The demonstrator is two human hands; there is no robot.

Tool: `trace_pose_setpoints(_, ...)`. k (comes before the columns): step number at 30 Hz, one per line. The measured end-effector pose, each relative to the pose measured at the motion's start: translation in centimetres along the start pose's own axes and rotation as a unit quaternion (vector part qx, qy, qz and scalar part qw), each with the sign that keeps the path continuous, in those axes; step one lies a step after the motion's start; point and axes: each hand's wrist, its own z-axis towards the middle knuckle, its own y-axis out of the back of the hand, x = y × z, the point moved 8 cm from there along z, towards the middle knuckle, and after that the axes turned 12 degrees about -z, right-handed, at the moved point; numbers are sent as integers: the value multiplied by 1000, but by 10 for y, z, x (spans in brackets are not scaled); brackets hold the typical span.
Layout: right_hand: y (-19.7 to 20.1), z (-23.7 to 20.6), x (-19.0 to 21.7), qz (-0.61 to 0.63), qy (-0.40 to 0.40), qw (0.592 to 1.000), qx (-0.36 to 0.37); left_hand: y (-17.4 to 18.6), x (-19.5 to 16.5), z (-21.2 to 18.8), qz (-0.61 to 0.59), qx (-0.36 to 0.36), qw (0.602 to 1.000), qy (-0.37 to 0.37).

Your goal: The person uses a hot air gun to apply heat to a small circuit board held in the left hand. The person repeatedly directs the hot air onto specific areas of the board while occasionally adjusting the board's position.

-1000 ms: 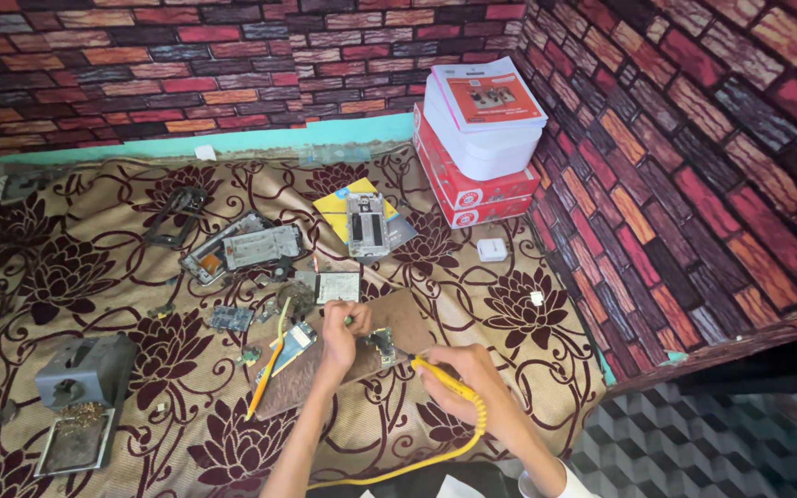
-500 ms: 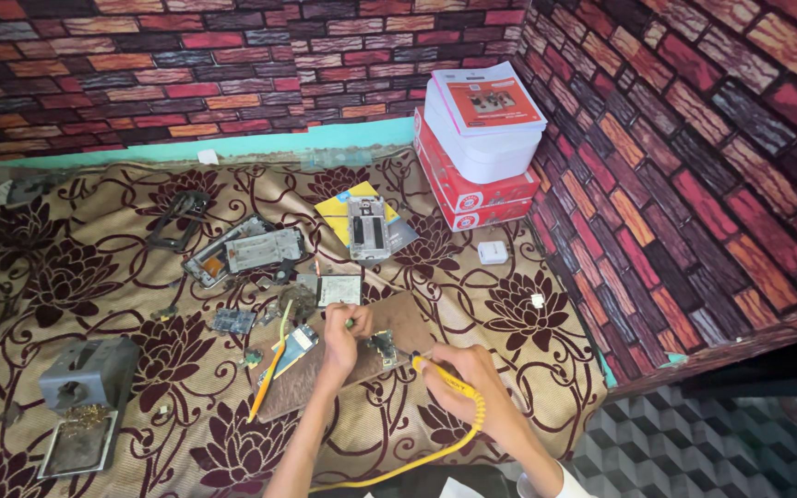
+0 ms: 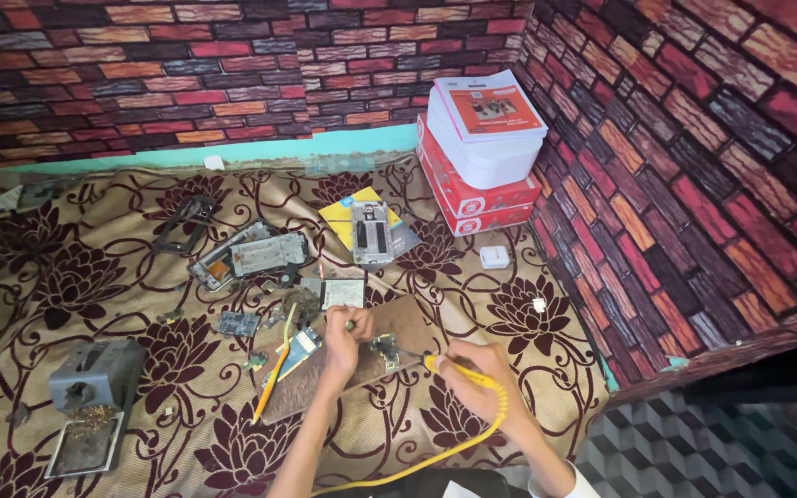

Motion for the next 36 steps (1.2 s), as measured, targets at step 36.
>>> trace_pose_setpoints(36, -2, -6, 30, -20, 5, 1000, 5, -1, 4, -1, -17, 3, 1000, 17)
